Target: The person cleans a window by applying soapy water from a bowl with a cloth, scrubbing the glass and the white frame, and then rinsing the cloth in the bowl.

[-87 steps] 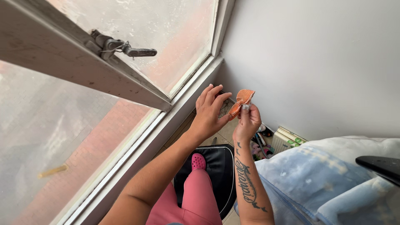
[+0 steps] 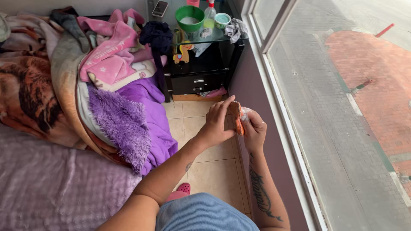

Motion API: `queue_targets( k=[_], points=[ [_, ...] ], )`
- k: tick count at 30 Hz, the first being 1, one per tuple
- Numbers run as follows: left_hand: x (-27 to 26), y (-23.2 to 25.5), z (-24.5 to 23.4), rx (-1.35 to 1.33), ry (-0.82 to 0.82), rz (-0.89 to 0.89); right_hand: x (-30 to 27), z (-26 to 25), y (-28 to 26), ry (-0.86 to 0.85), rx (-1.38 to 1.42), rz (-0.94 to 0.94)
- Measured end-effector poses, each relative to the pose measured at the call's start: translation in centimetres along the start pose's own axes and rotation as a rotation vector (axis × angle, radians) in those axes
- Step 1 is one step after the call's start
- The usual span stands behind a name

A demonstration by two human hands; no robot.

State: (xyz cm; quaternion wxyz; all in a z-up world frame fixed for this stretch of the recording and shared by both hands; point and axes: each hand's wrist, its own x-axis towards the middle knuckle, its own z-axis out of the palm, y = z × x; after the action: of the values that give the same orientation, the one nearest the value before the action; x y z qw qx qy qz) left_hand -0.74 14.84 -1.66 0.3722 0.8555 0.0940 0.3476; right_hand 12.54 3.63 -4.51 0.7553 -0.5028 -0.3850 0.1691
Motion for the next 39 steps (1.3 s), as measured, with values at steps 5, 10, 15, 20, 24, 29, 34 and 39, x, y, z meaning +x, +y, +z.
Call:
queue_targets(
  k=[5,10,15,20,24,29,34,39],
  points=[
    [3.0,-7.1,-3.7,-0.082,0.013,-0.061,6.4,4.7,6.6,0.023,-0.039,0.001],
    [6.9,-13.1,-3.2,-0.061,0.044,-0.11,13.4,6.0,11.6,0.092,-0.055,0.029],
    [14.3,-19.0,0.4,-0.091,0.132,-0.139,22.4,4.3,16.0,0.055,-0.115,0.069],
    [23.4,-23.9,2.9,-0.215,0.146,-0.223,32.0,2.0,19.2,0.006,-0.076,0.125],
    [26.8,-28.0,4.8,-0.282,0.16,-0.306,35.8,-0.1,23.2,-0.027,-0.118,0.222],
    [32.7,-35.4,6.2,-0.334,0.138,-0.401,43.0,-0.8,30.2,-0.022,-0.142,0.245],
    [38.9,-45.3,8.6,-0.224,0.099,-0.401,50.6,-1.3,35.8,0.057,-0.276,0.242],
    [43.9,-53.3,9.4,-0.185,0.006,-0.436,59.2,-1.0,39.7,0.185,-0.648,0.134]
  ],
)
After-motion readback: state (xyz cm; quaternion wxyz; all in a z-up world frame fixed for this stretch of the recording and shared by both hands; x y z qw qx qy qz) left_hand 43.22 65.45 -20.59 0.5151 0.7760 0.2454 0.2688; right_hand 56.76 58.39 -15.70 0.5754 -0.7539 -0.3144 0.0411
